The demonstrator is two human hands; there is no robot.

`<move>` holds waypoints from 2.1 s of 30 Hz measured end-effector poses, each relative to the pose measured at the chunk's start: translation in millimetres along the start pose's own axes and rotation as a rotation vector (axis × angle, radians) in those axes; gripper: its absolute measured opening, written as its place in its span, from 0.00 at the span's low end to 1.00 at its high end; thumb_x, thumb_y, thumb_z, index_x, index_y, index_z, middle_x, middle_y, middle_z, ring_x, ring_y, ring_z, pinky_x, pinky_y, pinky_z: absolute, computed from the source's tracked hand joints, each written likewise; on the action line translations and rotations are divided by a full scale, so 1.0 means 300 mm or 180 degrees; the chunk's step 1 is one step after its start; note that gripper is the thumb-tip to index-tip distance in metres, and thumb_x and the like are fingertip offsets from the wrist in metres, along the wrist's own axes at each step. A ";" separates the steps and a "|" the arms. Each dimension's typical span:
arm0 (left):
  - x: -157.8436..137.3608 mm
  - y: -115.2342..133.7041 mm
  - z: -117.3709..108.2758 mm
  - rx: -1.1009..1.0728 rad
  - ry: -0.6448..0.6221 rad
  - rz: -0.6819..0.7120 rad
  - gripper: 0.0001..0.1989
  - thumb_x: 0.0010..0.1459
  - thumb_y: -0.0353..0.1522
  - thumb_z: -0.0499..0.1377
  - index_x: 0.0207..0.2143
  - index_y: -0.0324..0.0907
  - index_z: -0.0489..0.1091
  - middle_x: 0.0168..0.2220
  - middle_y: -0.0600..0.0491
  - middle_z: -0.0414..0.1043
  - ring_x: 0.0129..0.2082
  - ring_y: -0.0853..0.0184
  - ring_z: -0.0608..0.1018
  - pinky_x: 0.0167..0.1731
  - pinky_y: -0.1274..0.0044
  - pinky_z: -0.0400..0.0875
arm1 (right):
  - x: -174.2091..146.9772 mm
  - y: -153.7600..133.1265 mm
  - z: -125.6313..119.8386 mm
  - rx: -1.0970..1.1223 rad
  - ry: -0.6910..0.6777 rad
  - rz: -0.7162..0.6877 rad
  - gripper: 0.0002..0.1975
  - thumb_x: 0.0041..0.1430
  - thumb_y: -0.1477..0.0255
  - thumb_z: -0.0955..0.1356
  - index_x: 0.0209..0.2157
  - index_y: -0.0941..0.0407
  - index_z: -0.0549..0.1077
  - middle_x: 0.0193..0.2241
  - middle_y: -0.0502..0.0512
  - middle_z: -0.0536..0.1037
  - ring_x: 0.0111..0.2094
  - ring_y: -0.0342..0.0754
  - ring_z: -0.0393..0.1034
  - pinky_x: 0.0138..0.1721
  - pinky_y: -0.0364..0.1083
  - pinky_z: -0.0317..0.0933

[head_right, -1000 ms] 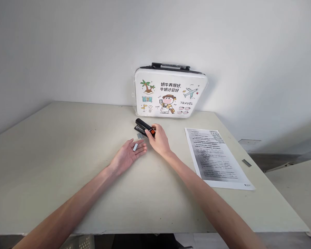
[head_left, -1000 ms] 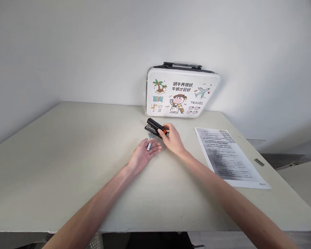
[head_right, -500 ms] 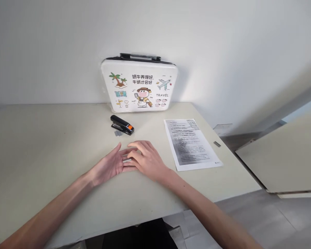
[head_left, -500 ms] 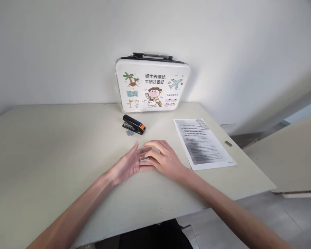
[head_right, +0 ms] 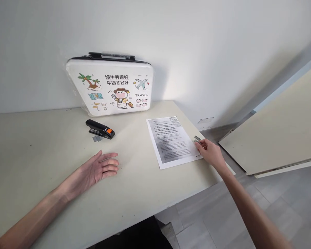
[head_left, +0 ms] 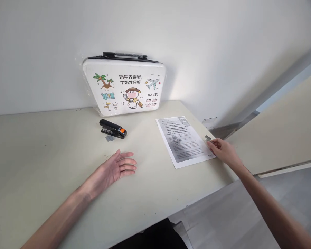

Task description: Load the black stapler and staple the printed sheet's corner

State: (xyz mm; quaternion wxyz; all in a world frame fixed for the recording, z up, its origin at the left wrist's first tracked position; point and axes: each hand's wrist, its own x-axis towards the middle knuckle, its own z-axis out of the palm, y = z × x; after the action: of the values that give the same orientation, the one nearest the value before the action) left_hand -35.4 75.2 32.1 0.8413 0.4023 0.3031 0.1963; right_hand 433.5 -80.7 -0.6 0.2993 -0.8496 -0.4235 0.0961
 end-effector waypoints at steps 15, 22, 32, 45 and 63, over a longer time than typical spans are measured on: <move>-0.004 0.007 0.009 0.0078 0.0137 0.0005 0.20 0.71 0.46 0.58 0.51 0.41 0.79 0.44 0.45 0.79 0.42 0.60 0.80 0.50 0.67 0.75 | -0.081 0.018 -0.020 -0.0603 0.0463 -0.0336 0.21 0.66 0.51 0.64 0.46 0.53 0.76 0.39 0.61 0.84 0.33 0.56 0.78 0.35 0.54 0.69; -0.008 0.011 0.015 0.0178 0.0108 0.0035 0.19 0.70 0.46 0.60 0.50 0.41 0.80 0.43 0.45 0.79 0.43 0.60 0.79 0.50 0.67 0.75 | -0.152 -0.078 0.059 -0.0481 -0.0137 -0.1490 0.26 0.74 0.52 0.60 0.66 0.47 0.67 0.69 0.59 0.67 0.69 0.63 0.62 0.63 0.65 0.65; -0.025 0.006 0.021 0.0539 -0.0015 0.0319 0.19 0.69 0.46 0.61 0.50 0.41 0.79 0.45 0.44 0.77 0.44 0.57 0.78 0.50 0.66 0.75 | -0.260 -0.098 0.138 -0.0983 -0.0533 -0.1855 0.29 0.78 0.58 0.57 0.75 0.40 0.50 0.76 0.49 0.49 0.76 0.58 0.42 0.73 0.68 0.49; -0.046 -0.003 0.047 0.3190 0.0828 0.1603 0.19 0.72 0.50 0.53 0.44 0.48 0.76 0.47 0.51 0.79 0.51 0.56 0.78 0.50 0.68 0.75 | -0.665 -0.319 0.152 -0.1111 -0.0519 -0.2530 0.31 0.74 0.60 0.64 0.74 0.43 0.56 0.75 0.52 0.56 0.73 0.63 0.54 0.65 0.67 0.66; -0.028 -0.088 -0.078 0.5620 0.0679 0.1629 0.38 0.72 0.54 0.48 0.75 0.44 0.52 0.77 0.49 0.46 0.77 0.50 0.46 0.74 0.56 0.46 | -0.633 -0.702 0.370 0.0885 -0.1131 -0.2644 0.13 0.72 0.70 0.66 0.56 0.50 0.73 0.51 0.57 0.80 0.53 0.54 0.75 0.54 0.57 0.72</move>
State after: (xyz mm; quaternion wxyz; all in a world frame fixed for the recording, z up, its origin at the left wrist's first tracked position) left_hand -54.9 67.6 2.3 0.1283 0.9320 0.3206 0.1099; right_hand 129.5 -83.5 17.5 0.3462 -0.5305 -0.7553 0.1679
